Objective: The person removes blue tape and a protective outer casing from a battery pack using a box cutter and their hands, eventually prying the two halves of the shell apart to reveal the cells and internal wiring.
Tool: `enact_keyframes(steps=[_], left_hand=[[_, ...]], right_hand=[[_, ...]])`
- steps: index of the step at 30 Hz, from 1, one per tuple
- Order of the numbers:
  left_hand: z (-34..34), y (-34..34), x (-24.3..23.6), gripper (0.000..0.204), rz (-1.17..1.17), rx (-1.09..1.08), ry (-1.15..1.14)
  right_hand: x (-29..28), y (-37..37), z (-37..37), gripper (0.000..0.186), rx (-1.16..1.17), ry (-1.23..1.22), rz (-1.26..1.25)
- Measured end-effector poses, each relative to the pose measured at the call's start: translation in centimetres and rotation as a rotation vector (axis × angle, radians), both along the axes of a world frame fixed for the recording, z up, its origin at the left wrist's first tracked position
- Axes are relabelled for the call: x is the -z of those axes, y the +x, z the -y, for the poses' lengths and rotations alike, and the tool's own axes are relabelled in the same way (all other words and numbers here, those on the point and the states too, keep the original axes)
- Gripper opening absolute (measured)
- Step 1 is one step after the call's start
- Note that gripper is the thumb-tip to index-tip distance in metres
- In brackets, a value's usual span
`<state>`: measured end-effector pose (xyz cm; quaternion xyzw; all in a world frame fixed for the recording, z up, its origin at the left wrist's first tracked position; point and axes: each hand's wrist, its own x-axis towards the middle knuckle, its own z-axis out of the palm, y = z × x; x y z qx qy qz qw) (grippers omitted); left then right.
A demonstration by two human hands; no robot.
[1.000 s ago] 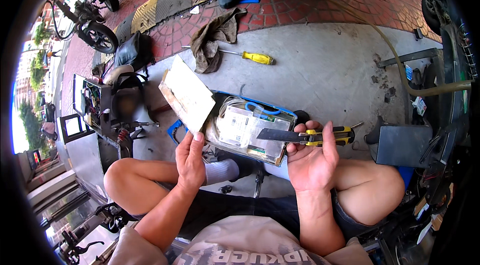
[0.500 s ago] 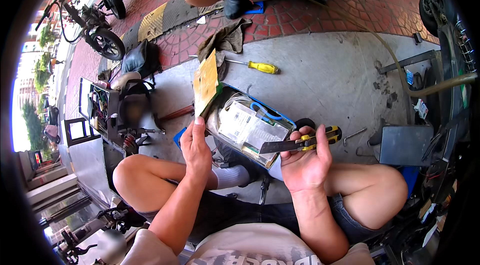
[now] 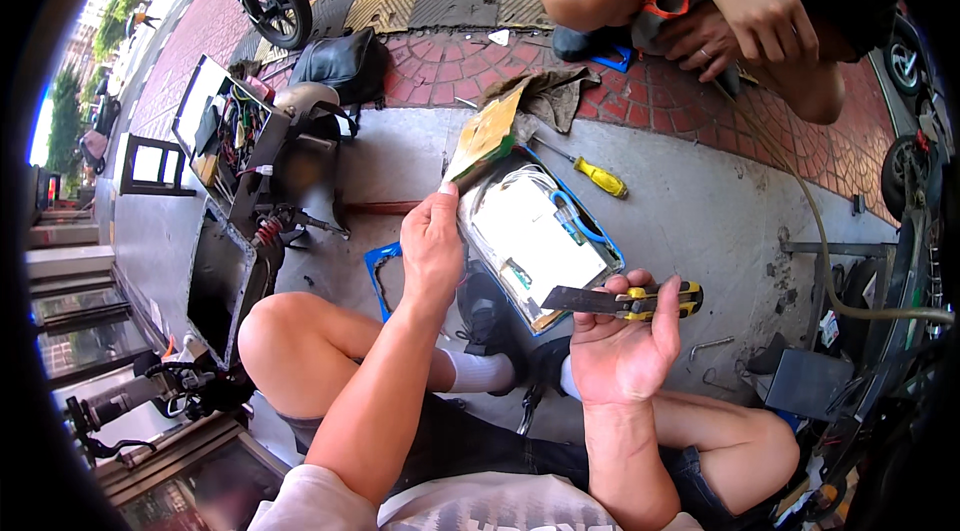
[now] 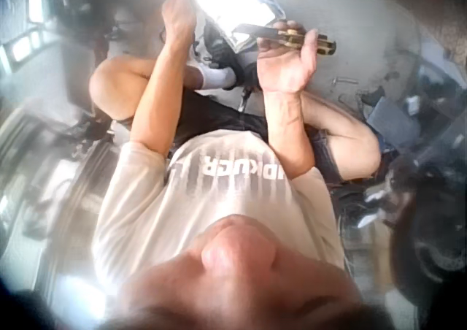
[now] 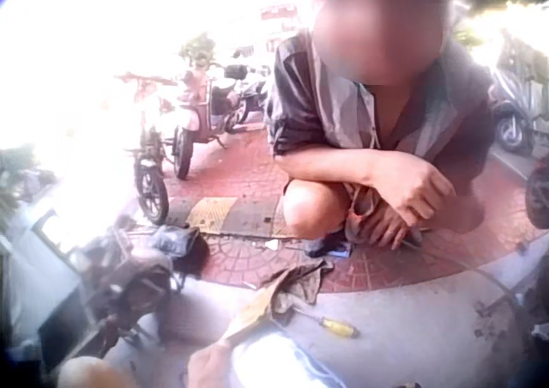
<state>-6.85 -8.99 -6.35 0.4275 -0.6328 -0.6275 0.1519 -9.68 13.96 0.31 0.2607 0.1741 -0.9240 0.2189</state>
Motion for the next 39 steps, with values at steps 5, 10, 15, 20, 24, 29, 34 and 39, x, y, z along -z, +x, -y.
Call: enact_keyframes(steps=[5,10,15,20,24,29,34,39], left_hand=[[1.2,-0.9,-0.6,0.049,-0.048,-0.067,0.168],[2.1,0.0,-1.1,0.057,-0.117,-0.026,0.356],[2.1,0.5,-1.8,0.076,-0.267,0.089,0.430],[3.3,0.5,-1.8,0.077,-0.290,0.098,0.471],[4.0,0.7,-2.1,0.076,-0.233,0.075,0.491],[3.5,1.3,-0.8,0.069,-0.254,0.066,0.433],[3.4,1.5,-0.6,0.069,-0.255,0.094,0.379],[3.2,1.5,-0.3,0.063,-0.270,0.074,0.260]], right_hand=[[-0.6,-0.9,1.8,0.043,-0.048,0.059,-0.037],[-0.6,-1.2,2.6,0.047,-0.024,0.106,0.008],[-0.5,-1.2,2.9,0.049,-0.079,0.125,0.038],[-0.9,-1.5,4.4,0.050,-0.047,0.156,0.059],[-0.6,-1.6,4.4,0.047,-0.032,0.216,0.015],[-1.4,-1.6,5.0,0.039,-0.006,0.316,-0.067],[-0.6,-1.6,4.2,0.041,-0.033,0.292,-0.077],[-0.4,-1.4,4.4,0.040,-0.004,0.424,-0.093]])
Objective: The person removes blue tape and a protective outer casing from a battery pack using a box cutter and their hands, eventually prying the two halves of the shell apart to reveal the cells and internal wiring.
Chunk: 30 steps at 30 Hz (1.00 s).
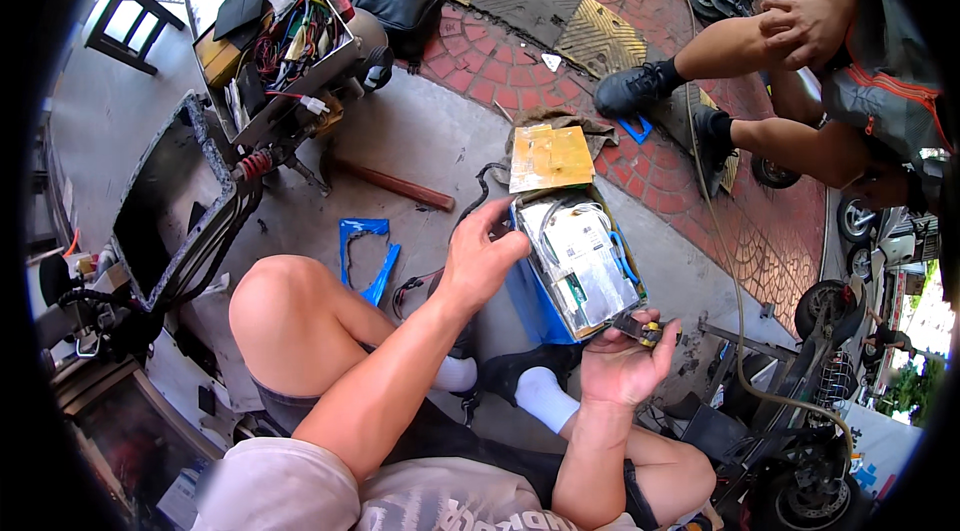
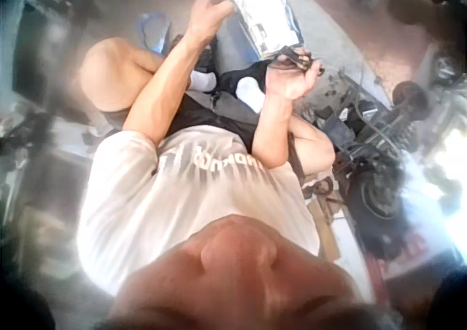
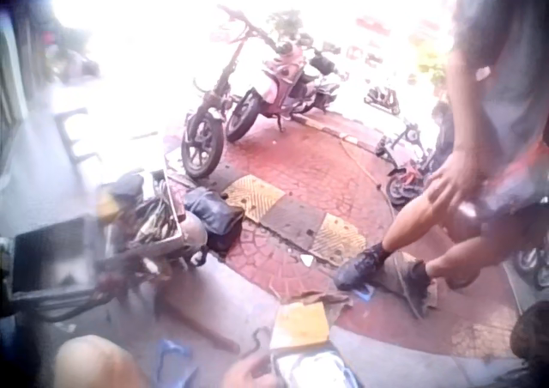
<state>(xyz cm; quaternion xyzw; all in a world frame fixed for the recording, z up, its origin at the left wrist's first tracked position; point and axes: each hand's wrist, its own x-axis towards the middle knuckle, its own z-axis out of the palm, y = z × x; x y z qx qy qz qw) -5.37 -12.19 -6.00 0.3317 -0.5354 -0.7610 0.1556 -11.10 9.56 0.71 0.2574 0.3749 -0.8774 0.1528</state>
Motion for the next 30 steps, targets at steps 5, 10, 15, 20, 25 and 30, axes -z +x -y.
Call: enact_keyframes(steps=[5,10,15,20,25,30], left_hand=[[-0.5,0.2,1.1,0.067,0.003,-0.002,-0.104],[-0.3,0.6,1.0,0.070,0.083,0.061,-0.147],[-1.5,0.8,0.3,0.070,0.170,0.097,-0.192],[-3.6,1.6,-0.5,0.067,0.183,0.055,-0.300],[-5.8,2.7,-0.9,0.067,0.144,0.039,-0.354],[-8.4,3.5,-1.0,0.066,0.104,0.069,-0.448]], right_hand=[[0.2,0.6,-0.1,0.036,-0.024,0.068,-0.023],[0.7,0.6,-0.7,0.041,-0.042,0.057,-0.038],[0.8,0.9,-1.9,0.041,-0.043,0.016,-0.012],[1.4,2.0,-4.0,0.040,-0.045,0.004,-0.015],[3.1,3.5,-6.7,0.040,0.016,-0.068,0.013],[3.5,4.5,-8.2,0.038,0.174,-0.050,0.105]])
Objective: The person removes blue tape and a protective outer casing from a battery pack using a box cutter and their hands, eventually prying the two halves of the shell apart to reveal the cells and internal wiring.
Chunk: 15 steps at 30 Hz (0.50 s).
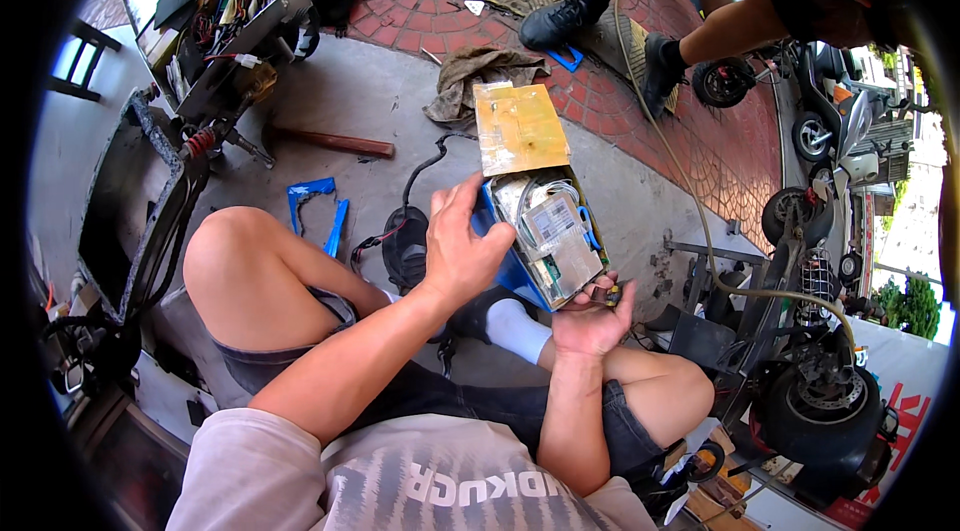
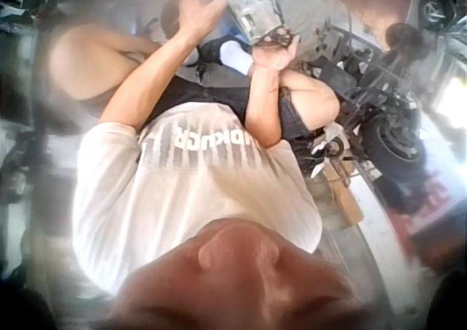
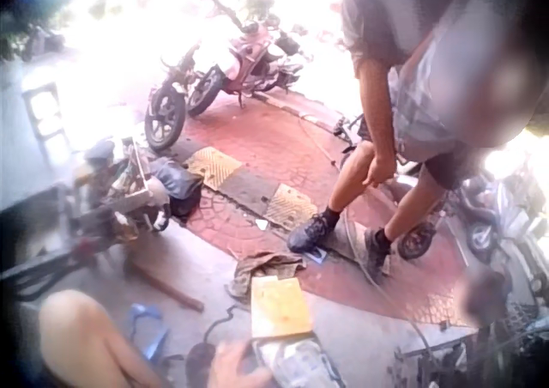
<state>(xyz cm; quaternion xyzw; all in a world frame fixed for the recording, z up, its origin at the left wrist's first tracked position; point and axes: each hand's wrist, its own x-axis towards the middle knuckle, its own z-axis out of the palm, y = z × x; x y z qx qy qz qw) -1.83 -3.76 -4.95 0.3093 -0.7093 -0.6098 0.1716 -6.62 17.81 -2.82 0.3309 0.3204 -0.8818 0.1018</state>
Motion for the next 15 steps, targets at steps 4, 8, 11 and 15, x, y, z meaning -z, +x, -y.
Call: enact_keyframes(steps=[4,8,11,15], left_hand=[[-1.1,0.1,0.5,0.068,0.005,0.063,-0.093],[-2.4,-0.1,0.1,0.071,0.014,0.069,-0.148],[-1.7,-0.1,-0.4,0.073,0.112,0.103,-0.143],[0.0,0.5,2.2,0.072,0.057,0.132,0.059]], right_hand=[[1.0,-0.1,-1.6,0.041,-0.011,-0.014,-0.009],[1.7,-0.1,-2.6,0.042,0.014,-0.021,-0.011],[2.0,-0.1,-3.2,0.039,-0.057,-0.106,-0.028],[0.6,0.4,-3.4,0.041,-0.103,-0.060,-0.040]])
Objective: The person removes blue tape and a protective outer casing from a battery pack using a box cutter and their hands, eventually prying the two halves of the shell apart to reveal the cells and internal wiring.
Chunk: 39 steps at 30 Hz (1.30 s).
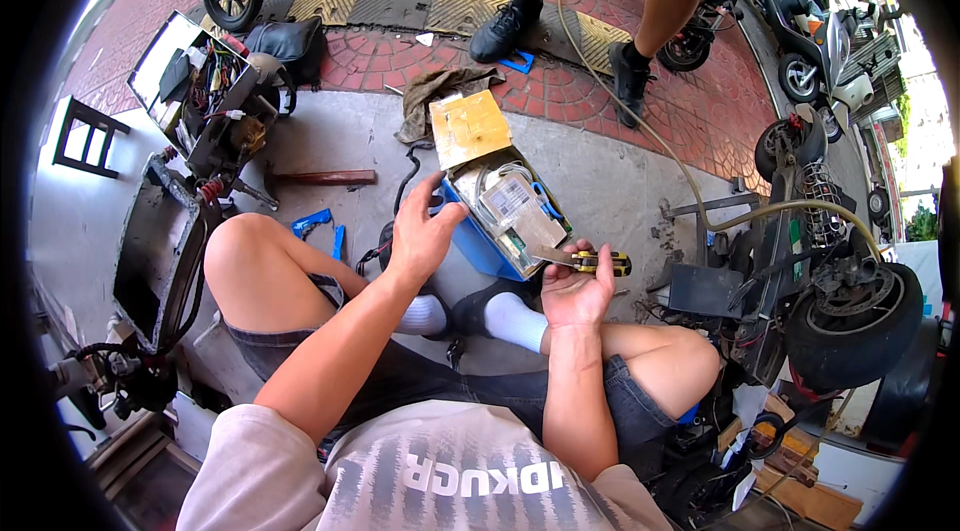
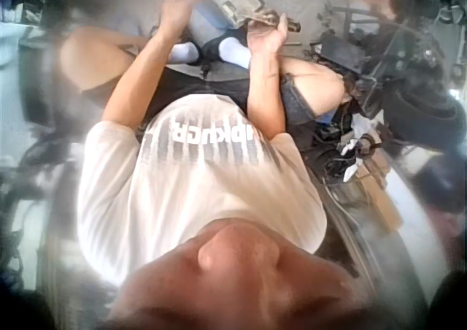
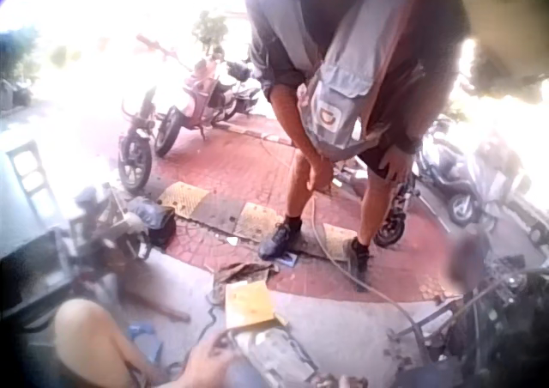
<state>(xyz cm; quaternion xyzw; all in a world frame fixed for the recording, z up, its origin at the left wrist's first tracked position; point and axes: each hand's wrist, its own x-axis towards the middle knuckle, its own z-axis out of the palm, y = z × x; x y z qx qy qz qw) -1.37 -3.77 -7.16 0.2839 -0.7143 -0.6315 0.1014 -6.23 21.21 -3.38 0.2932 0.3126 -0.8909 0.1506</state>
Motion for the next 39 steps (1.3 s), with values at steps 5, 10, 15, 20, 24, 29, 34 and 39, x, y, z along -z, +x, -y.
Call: enact_keyframes(steps=[5,10,15,20,24,29,34,39], left_hand=[[-0.6,3.7,-6.0,0.038,-0.019,0.063,0.149],[-3.1,5.2,-12.6,0.022,-0.174,0.645,0.040],[-4.0,4.4,-11.0,0.015,-0.300,0.749,0.051],[-3.5,3.5,-10.1,0.013,-0.319,0.722,0.219],[-3.4,2.7,-9.6,0.012,-0.316,0.688,0.292],[-3.6,1.2,-9.5,0.012,-0.311,0.639,0.427],[-3.0,-0.5,-9.4,0.016,-0.271,0.628,0.522],[-2.9,-0.8,-8.7,0.022,-0.225,0.682,0.708]], right_hand=[[-4.9,1.6,-1.2,0.039,-0.192,0.218,-0.313],[-9.6,2.5,-0.2,0.036,-0.431,0.565,-0.625],[-10.1,2.4,0.1,0.039,-0.521,0.668,-0.707],[-10.5,1.8,1.5,0.044,-0.536,0.603,-0.707],[-10.7,1.3,2.5,0.052,-0.554,0.541,-0.677],[-11.1,-0.6,3.0,0.050,-0.645,0.731,-0.843],[-9.8,-2.5,3.0,0.048,-0.715,0.804,-0.881],[-9.9,-3.6,3.9,0.046,-0.866,0.819,-0.838]])
